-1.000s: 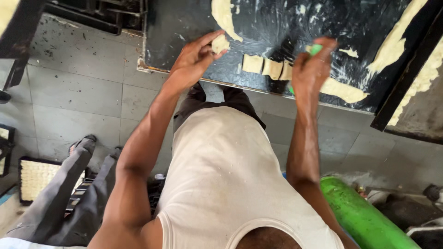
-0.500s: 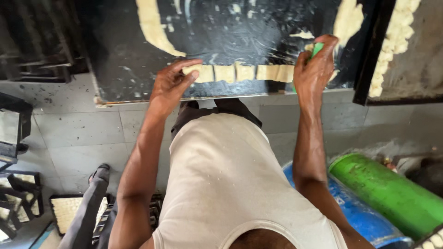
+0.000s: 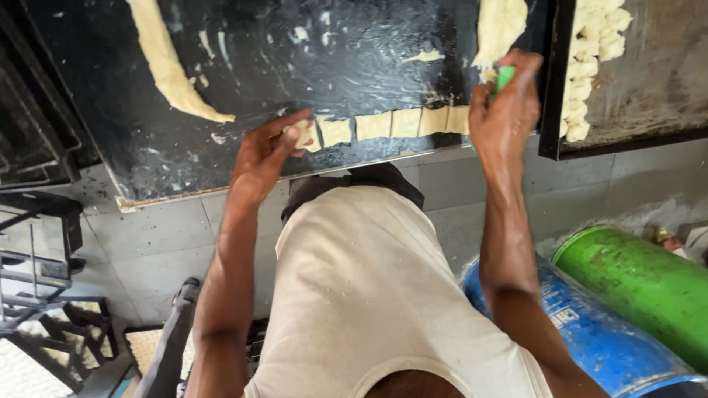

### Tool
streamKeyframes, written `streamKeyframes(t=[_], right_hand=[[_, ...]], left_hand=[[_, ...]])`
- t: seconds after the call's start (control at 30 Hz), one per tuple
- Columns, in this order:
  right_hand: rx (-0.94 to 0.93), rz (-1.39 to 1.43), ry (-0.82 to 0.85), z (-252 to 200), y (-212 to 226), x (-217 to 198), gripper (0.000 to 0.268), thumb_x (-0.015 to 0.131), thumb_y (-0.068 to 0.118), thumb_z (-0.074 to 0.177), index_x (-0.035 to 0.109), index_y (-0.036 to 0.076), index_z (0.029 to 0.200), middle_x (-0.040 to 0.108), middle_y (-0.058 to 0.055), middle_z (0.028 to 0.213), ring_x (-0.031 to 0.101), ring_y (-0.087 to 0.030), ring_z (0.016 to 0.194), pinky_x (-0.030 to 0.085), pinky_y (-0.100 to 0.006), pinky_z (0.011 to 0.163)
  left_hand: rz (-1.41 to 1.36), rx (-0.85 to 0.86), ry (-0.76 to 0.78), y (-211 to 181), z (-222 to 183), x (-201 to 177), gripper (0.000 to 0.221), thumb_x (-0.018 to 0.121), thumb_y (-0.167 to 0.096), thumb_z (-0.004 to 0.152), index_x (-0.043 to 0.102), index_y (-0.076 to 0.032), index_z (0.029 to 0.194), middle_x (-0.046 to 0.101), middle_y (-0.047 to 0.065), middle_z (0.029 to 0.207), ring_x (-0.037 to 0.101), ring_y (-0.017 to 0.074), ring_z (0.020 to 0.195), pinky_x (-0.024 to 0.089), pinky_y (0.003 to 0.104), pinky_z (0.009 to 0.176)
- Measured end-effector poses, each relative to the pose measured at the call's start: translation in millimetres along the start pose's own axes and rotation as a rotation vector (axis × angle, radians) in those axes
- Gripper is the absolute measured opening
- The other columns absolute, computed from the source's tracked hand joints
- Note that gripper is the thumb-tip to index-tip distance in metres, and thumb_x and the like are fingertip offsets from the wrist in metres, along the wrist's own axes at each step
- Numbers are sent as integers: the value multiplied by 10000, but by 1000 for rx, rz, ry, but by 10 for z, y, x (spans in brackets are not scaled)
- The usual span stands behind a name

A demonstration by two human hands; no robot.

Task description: The person shapes small pieces of dough into crescents or rolls by rolling them with their hands on a work surface and then places them onto a metal tray.

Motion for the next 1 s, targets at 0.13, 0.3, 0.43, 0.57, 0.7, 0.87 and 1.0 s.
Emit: streamKeyframes(t=[0.13,0.3,0.43,0.57,0.7,0.87,1.0], right_hand=[[68,-91,136,-2,-207,33,423,647,-135,938,431,17,1268,630,-159,944,648,-221,631,506,-316,463],[-13,67,39,91,-325,-166,450,636,-158,932,420,6,1291,649,-179,1025,672,-201,780,590,-268,584],[150,-58,193,-12,-765,-46,487,678,-90,876,453,18,1294,671,-183,910,646,-224,630,528,-338,459],[-155,-61,193,534,-631,424,440,684,-41,940,471,1,1321,675,-186,964,688,-193,707,585,-314,571],[-359,75,383,995,-198,810,299,810,208,995,694,-17,1154,679,-204,754,657,-328,610,522,-444,577],[-275,0,433,1260,-41,242,141,682,75,1027,696,-39,1111,680,-221,816,662,-334,687,537,-464,629],[-442,-107,369,460,-443,-277,100,732,-2,979,734,-15,1079,688,-193,974,696,-321,953,586,-468,845]], left_hand=[[-43,-18,-36,48,32,105,421,651,-136,1016,592,17,1404,735,107,1174,740,130,1030,615,252,895],[14,31,-80,49,52,159,419,694,-36,1010,625,39,1417,742,125,1180,680,138,993,569,269,887],[-7,-2,-174,62,-21,205,470,693,-17,966,575,-1,1420,728,96,1187,698,142,1039,598,275,939],[-76,176,-96,-175,90,463,367,616,5,1059,589,18,1424,643,89,1365,669,160,1202,577,295,1049],[-164,143,51,-180,415,1024,386,599,-7,1060,580,-9,1446,665,83,1351,668,157,1204,571,302,1083],[-163,214,83,-321,398,982,501,664,-9,992,520,-61,1469,686,71,1237,661,137,1128,555,283,1014],[-130,108,-95,-3,238,420,374,636,-12,1016,623,-3,1390,730,88,1169,712,149,1077,594,287,985]])
Point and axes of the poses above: each hand's wrist, its own z-axis towards the middle knuckle, its own x-axis out of the palm, y = z × x, the point moved 7 cm from there along z, towards the middle knuckle
